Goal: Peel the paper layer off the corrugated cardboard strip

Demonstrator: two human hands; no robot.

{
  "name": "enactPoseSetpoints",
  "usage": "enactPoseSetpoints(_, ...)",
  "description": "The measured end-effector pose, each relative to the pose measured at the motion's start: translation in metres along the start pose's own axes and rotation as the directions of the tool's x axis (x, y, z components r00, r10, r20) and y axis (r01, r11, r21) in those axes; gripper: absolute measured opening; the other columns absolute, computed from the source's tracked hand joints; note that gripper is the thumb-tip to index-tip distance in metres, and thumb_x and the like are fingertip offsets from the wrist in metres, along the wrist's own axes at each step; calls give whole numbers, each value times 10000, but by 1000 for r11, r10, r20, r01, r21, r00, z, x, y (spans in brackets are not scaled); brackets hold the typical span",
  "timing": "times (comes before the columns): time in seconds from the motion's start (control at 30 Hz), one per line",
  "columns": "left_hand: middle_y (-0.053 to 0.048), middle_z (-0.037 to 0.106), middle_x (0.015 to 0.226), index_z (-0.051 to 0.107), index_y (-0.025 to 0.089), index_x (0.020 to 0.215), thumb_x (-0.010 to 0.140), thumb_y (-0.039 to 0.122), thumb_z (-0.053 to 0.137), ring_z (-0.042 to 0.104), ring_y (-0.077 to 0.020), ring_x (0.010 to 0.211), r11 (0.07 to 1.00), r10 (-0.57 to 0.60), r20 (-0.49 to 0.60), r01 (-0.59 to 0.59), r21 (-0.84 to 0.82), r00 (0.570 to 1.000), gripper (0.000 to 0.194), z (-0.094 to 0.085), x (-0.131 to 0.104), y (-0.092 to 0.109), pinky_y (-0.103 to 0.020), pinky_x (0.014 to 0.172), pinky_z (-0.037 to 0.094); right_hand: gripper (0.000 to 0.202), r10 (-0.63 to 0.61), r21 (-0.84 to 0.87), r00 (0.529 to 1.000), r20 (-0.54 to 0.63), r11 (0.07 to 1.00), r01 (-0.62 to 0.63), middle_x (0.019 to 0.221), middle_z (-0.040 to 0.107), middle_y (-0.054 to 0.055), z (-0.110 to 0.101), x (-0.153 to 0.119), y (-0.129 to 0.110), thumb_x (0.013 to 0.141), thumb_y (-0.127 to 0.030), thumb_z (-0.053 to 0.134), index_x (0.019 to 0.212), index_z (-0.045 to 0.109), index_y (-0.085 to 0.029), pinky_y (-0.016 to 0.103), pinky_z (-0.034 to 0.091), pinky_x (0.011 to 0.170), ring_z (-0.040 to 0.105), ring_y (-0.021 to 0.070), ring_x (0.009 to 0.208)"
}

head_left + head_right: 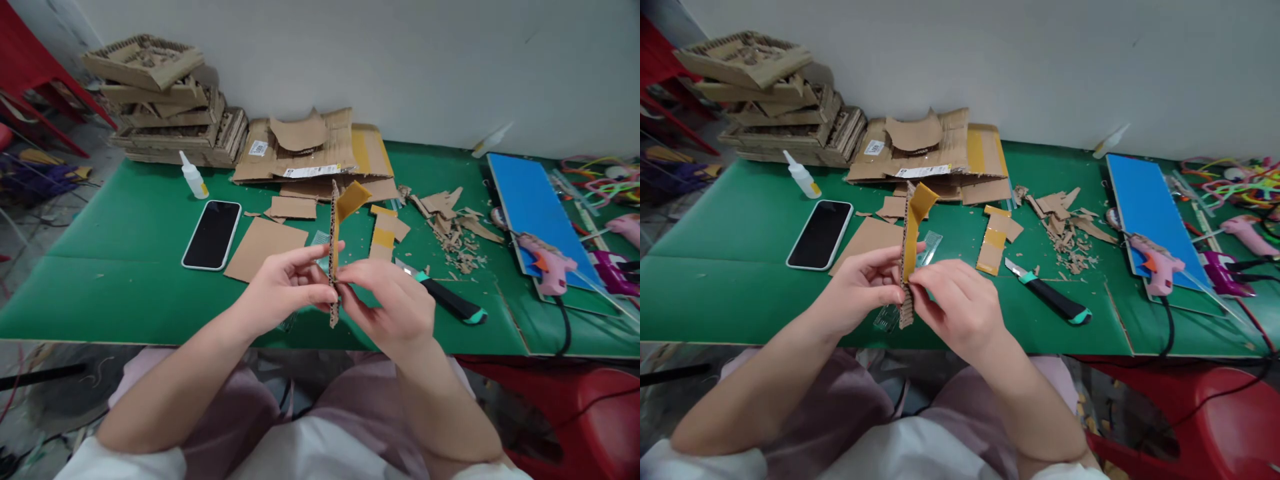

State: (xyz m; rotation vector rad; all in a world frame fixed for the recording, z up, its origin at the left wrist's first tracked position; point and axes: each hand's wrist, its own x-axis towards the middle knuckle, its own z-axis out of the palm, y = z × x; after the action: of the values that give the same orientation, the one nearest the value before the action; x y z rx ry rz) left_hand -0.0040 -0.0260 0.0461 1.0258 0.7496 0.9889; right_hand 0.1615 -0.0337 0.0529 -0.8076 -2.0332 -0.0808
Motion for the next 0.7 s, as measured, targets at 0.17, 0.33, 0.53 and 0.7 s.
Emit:
enactPoseSetpoints(0.17, 46, 643, 590, 664, 192, 1102, 598, 148, 785, 606, -75, 544, 1000, 2, -5, -2, 2, 1000, 520, 0, 2, -2, -158, 537, 514, 85, 24, 20, 1000, 3, 1000, -24, 762, 696, 43, -1, 2, -3, 800, -109, 596, 860, 582, -168, 238, 537, 693, 643, 124, 714)
enactPoseSetpoints(0.33, 52, 616, 561, 640, 178, 1140, 593, 146, 794, 581, -70, 532, 990, 84, -56, -77, 115, 995, 569, 2, 0, -1, -161, 551, 507, 82, 15, 8, 1000, -2, 1000, -15, 744, 696, 43, -1, 2, -2, 799, -106, 611, 845, 585, -169, 233, 536, 684, 640, 119, 690)
enactPoseSetpoints(0.53, 49, 601, 569, 646, 172, 1132, 581, 176, 810, 559, -73, 542, 975, 137, -68, -122, 185, 988, 575, 1, -2, -2, -171, 546, 494, 97, -24, 1, 1000, 9, 1000, 24, 762, 703, 37, 2, 0, 0, 795, -111, 624, 854, 586, -178, 229, 535, 715, 642, 112, 717)
enactPoseSetpoints(0.7, 51, 595, 564, 647, 168, 1127, 573, 206, 821, 560, -72, 534, 977, 141, -80, -126, 175, 987, 582, 2, -2, -4, -172, 538, 494, 106, -33, -19, 999, 32, 999, 33, 787, 701, 44, 3, -4, 5, 794, -112, 621, 866, 576, -176, 237, 526, 724, 638, 122, 740)
